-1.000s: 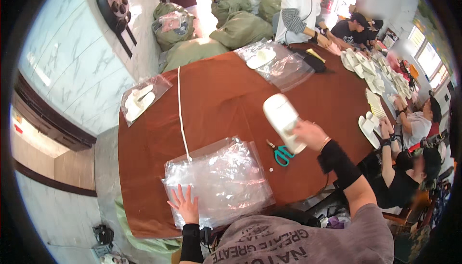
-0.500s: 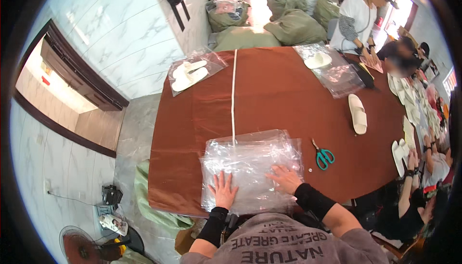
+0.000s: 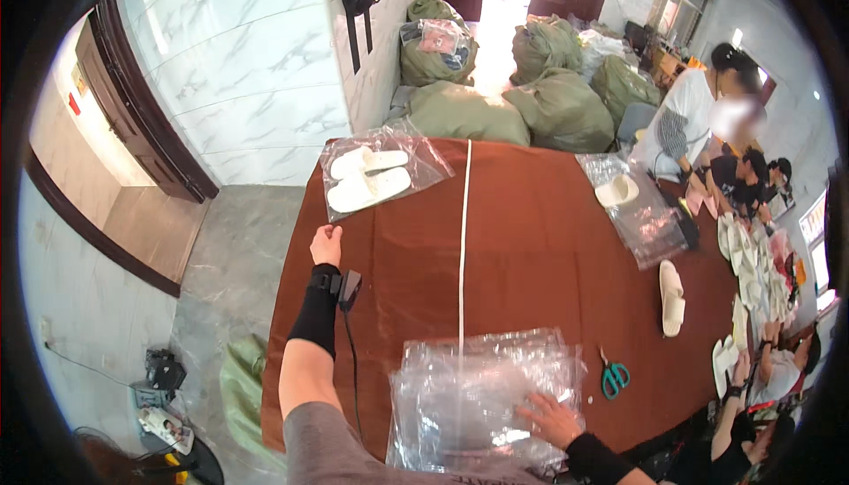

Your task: Packing slippers into plastic bags and organizing them into larger sacks.

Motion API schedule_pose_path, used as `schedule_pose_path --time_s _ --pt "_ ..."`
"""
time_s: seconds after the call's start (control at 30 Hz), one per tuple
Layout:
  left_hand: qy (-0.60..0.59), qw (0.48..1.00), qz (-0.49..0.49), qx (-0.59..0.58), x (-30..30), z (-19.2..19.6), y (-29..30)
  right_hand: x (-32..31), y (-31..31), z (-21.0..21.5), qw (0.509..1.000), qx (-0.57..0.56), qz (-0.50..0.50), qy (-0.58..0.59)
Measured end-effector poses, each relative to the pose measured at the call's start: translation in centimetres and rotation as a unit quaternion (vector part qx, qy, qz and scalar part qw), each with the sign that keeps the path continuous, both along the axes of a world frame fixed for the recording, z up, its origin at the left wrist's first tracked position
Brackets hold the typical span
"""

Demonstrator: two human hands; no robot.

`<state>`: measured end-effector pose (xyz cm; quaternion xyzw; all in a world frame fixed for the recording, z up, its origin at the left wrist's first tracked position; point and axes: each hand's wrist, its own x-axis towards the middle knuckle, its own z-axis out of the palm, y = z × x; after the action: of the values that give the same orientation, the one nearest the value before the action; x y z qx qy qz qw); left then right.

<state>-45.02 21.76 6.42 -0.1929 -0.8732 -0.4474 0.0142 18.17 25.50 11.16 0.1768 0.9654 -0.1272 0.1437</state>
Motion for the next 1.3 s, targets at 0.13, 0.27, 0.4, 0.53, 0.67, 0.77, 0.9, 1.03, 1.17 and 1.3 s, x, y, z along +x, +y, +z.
schedule_pose_path --time_s 0.13,0.27,0.4,0.53,0.67,0.77,0.9,1.03,1.17,1.3 --pt "0.008 0.995 0.096 -0.036 -8.2 -3.8 5.1 -0.7 0.0 0.0 0.999 0.019 -0.001 0.029" --pt "-0.032 0.984 0.165 -0.05 -13.4 -5.6 7.9 -1.3 -0.6 0.3 0.999 0.002 -0.031 -0.044" --pt "-0.111 0.978 0.158 -0.078 -13.7 -4.8 11.6 -1.0 -1.0 -0.3 0.998 0.01 -0.043 -0.041" --pt "-0.187 0.98 -0.014 -0.071 -15.5 -5.3 9.9 -1.5 -1.0 0.1 0.999 -0.011 -0.045 -0.025" --pt "-0.22 0.923 -0.119 0.292 -10.9 -5.9 8.7 -0.6 -1.1 -1.3 0.997 -0.023 -0.025 -0.069" --pt "-0.245 0.89 -0.184 0.338 -5.4 -1.6 8.5 -0.2 -1.0 -0.7 0.993 -0.059 -0.067 -0.072" --pt "-0.304 0.844 -0.264 0.355 5.1 8.7 7.4 0.1 -0.2 -0.4 0.997 -0.021 -0.059 -0.046" --pt "-0.34 0.835 -0.282 0.327 12.9 17.1 1.9 0.7 -0.1 -0.7 0.998 -0.005 -0.031 0.045" --pt "-0.362 0.825 -0.314 0.298 22.9 23.9 -2.4 1.6 -0.2 -2.1 0.995 0.0 -0.031 0.09" --pt "-0.459 0.771 -0.349 0.269 33.1 22.5 -8.1 3.3 -0.5 -3.3 0.996 -0.016 -0.036 0.083"
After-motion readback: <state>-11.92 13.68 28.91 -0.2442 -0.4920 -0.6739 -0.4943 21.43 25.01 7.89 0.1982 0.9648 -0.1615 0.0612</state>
